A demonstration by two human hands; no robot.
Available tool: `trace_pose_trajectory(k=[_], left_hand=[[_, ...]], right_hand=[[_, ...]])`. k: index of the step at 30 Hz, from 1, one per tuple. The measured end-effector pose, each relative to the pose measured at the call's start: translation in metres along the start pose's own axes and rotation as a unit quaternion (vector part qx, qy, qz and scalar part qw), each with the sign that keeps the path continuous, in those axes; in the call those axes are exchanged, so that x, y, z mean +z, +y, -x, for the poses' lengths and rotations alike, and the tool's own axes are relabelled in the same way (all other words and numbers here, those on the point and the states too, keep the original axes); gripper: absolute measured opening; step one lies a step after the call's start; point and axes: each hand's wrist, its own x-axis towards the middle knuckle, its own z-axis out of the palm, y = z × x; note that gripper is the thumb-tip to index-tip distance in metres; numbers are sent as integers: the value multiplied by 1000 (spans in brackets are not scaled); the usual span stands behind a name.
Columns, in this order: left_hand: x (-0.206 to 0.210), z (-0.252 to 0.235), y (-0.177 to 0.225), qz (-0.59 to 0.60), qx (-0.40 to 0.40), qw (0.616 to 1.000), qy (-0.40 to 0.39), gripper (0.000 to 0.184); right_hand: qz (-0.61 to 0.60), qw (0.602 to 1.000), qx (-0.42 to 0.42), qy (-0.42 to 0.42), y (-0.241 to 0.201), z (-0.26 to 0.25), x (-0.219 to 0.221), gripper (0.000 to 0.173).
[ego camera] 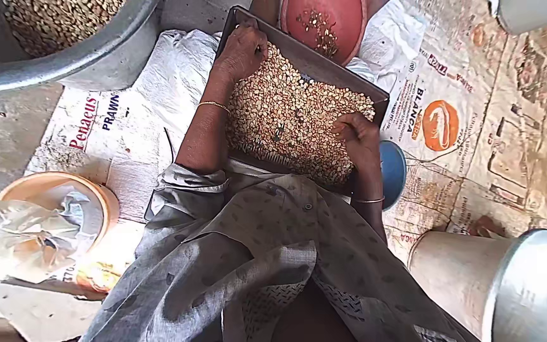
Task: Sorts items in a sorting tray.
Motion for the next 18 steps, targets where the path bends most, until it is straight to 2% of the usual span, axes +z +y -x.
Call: trace_pose_trajectory(k=[3, 6, 9, 18], left_hand=[[2, 1, -3, -1, 13, 1000, 6, 22], [0, 0, -4, -5, 21, 1000, 7, 24], [1, 0, -3, -4, 21, 1000, 8, 23], [0, 0, -3, -8, 23, 1000, 3, 22]], right_hand=[[-34, 990, -113, -80, -31, -39, 59, 25], [41, 974, -178, -136, -56, -64, 99, 26], [132, 963, -195, -133, -53, -74, 134, 25], [161, 964, -185, -103, -53, -69, 145, 19]])
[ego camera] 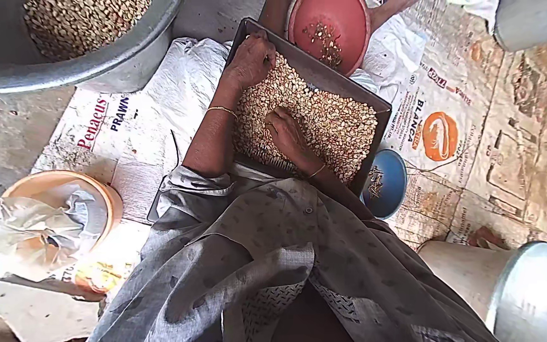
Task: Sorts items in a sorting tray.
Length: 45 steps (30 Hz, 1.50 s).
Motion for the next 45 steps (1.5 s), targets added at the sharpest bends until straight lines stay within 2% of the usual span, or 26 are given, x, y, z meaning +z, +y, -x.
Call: trace_pose_trajectory(k=[7, 10, 13, 17, 20, 25, 29, 30, 31, 32, 34, 35, 36, 37, 38, 40, 41, 43, 45], left_hand=[[0, 1, 1, -1, 2, 1000, 1, 22], [0, 0, -1, -1, 8, 1000, 2, 22], [1, 0, -1, 0, 8, 1000, 4, 22], [-1, 1, 3, 9, -19, 1000, -7, 22], [-1, 2, 3, 4, -11, 1000, 0, 22], [0, 1, 2, 0, -7, 1000, -4, 21], [-1, 0, 3, 1, -9, 1000, -3, 21], [-1, 0, 3, 3, -9, 1000, -2, 21], [-1, 1, 3, 5, -6, 1000, 0, 21], [-1, 1, 2, 5, -6, 1000, 1, 20], [0, 2, 1, 5, -3, 1000, 3, 21], [0, 2, 0, 5, -2, 1000, 3, 21], [1, 2, 0, 6, 0, 1000, 1, 21], [0, 1, 1, 6, 3, 1000, 1, 20], [-1, 0, 2, 5, 6, 1000, 1, 20], [-2, 1, 3, 4, 3, 1000, 1, 20], [-2, 1, 3, 1, 0, 1000, -1, 21], [-1, 2, 3, 2, 0, 1000, -3, 21], [0, 3, 1, 7, 5, 1000, 8, 20]], right_hand=[[24, 999, -18, 21, 5, 5, 3, 18], [-51, 998, 17, 23, 9, 5, -3, 15], [-104, 992, 18, 62, 14, 6, -4, 15], [6, 1000, 8, 19, 3, 4, 2, 20], [79, 996, 35, -29, -15, 2, -1, 20], [114, 993, 27, -27, -20, 8, 4, 20], [38, 997, -2, -69, -4, 7, -11, 21], [-14, 999, 24, -47, 2, 3, -22, 20], [-91, 994, 64, 11, 10, -1, -35, 21], [-190, 971, 107, 94, 21, -8, -47, 22], [-399, 872, 181, 219, 40, -24, -74, 31], [-465, 825, 212, 241, 48, -30, -83, 35], [-481, 812, 224, 241, 53, -31, -85, 37], [-454, 835, 213, 226, 55, -30, -82, 34], [-398, 877, 180, 199, 54, -28, -74, 28], [-245, 960, 65, 121, 48, -19, -51, 20], [-164, 984, 7, 69, 46, -15, -40, 21], [-54, 997, -43, -38, 45, -7, -28, 30], [-30, 999, -13, -40, 57, -1, -31, 22]])
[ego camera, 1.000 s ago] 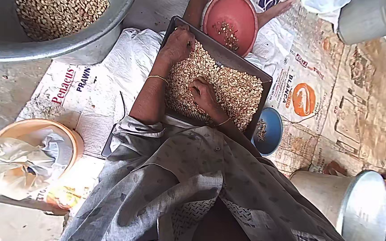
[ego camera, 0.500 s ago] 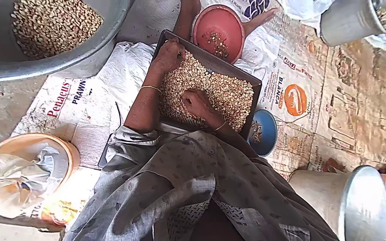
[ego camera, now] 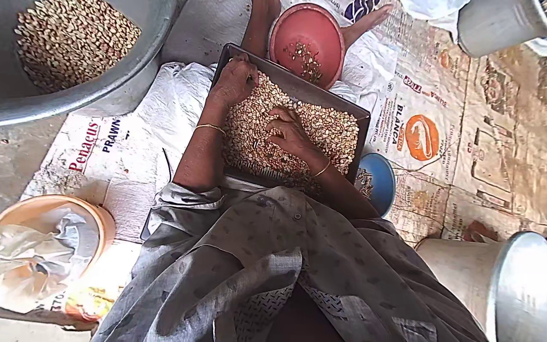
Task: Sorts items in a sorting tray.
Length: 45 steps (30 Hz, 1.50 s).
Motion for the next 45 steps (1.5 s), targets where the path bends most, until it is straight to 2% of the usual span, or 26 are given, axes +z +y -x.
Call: trace_pose_trajectory(k=[3, 5, 6, 8, 10, 12, 15, 18, 20, 22, 25, 26, 30, 33, 35, 38, 40, 42, 43, 45], left_hand=[[1, 0, -1, 4, 2, 1000, 3, 21], [1, -2, 0, 4, 1, 1000, -2, 21], [0, -3, 0, 4, 2, 1000, -3, 21], [1, -3, 0, 3, -2, 1000, -5, 20], [1, -3, 0, 3, -2, 1000, -3, 20], [0, -2, 1, -3, 0, 1000, -4, 20], [1, -1, 0, -5, -4, 1000, -1, 21], [1, 0, 0, -4, -4, 1000, 4, 21], [0, 0, 0, -2, -6, 1000, 1, 21], [-1, -1, -1, -2, -6, 1000, -3, 21], [0, -3, 1, -3, -3, 1000, -10, 21], [-1, -3, 1, -4, -4, 1000, -13, 22], [-1, -4, 1, -6, -10, 1000, -12, 22], [0, -3, 2, -4, -3, 1000, -6, 21], [-1, -2, 2, -2, -2, 1000, -6, 21], [0, -2, 2, -5, -8, 1000, -3, 20], [-1, -2, 2, -5, -6, 1000, -2, 20], [-1, -1, 2, -5, -10, 1000, -5, 20], [-1, 0, 2, -6, -9, 1000, -5, 21], [-1, 0, 0, -8, -1, 1000, -2, 21]], right_hand=[[31, 994, 100, 30, 26, 20, -22, 19], [24, 988, 152, 5, 32, 38, -37, 19], [-17, 987, 157, -22, 31, 49, -45, 19], [-127, 978, 141, -90, 25, 63, -56, 17], [-170, 973, 129, -86, 16, 59, -58, 19], [-146, 983, 110, -5, 9, 39, -51, 23], [-114, 990, 10, 87, 2, -6, -26, 24], [-46, 997, -42, 47, -10, -35, -2, 25], [-3, 999, -13, 45, -5, -38, 1, 18], [19, 997, 53, 60, 11, -29, -11, 14], [42, 979, 196, 27, 38, 4, -42, 19], [29, 975, 218, 18, 44, 18, -52, 20], [-51, 967, 250, -20, 53, 67, -78, 24], [-7, 962, 272, 30, 41, 75, -78, 31], [19, 968, 235, 90, 28, 66, -67, 32], [-20, 980, 109, 164, -1, 38, -32, 24], [-30, 989, 23, 140, -24, 22, 0, 27], [43, 995, -47, 74, -36, 14, 31, 32], [92, 991, -75, 68, -35, 14, 43, 30], [159, 977, -90, 114, -22, 18, 50, 21]])
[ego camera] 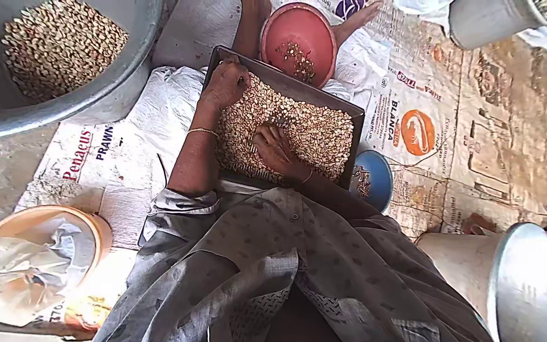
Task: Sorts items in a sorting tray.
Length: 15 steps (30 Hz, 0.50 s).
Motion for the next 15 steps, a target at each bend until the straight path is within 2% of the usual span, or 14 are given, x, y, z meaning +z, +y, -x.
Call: trace_pose_trajectory(k=[3, 6, 9, 12, 15], left_hand=[[0, -2, 1, -3, -2, 1000, -8, 21], [-1, -3, 3, -3, -5, 1000, -12, 21], [-1, -2, 3, -5, -3, 1000, -12, 21], [-2, -2, 4, -4, -4, 1000, -13, 21], [-1, -1, 4, 10, -4, 1000, -7, 21]], right_hand=[[78, 990, 114, -9, 34, 14, -16, 21], [128, 955, 268, -18, 65, 24, -41, 29], [101, 922, 374, -14, 80, 28, -68, 32], [9, 932, 359, 40, 70, 14, -80, 30], [-101, 959, 259, 54, 38, -19, -69, 28]])
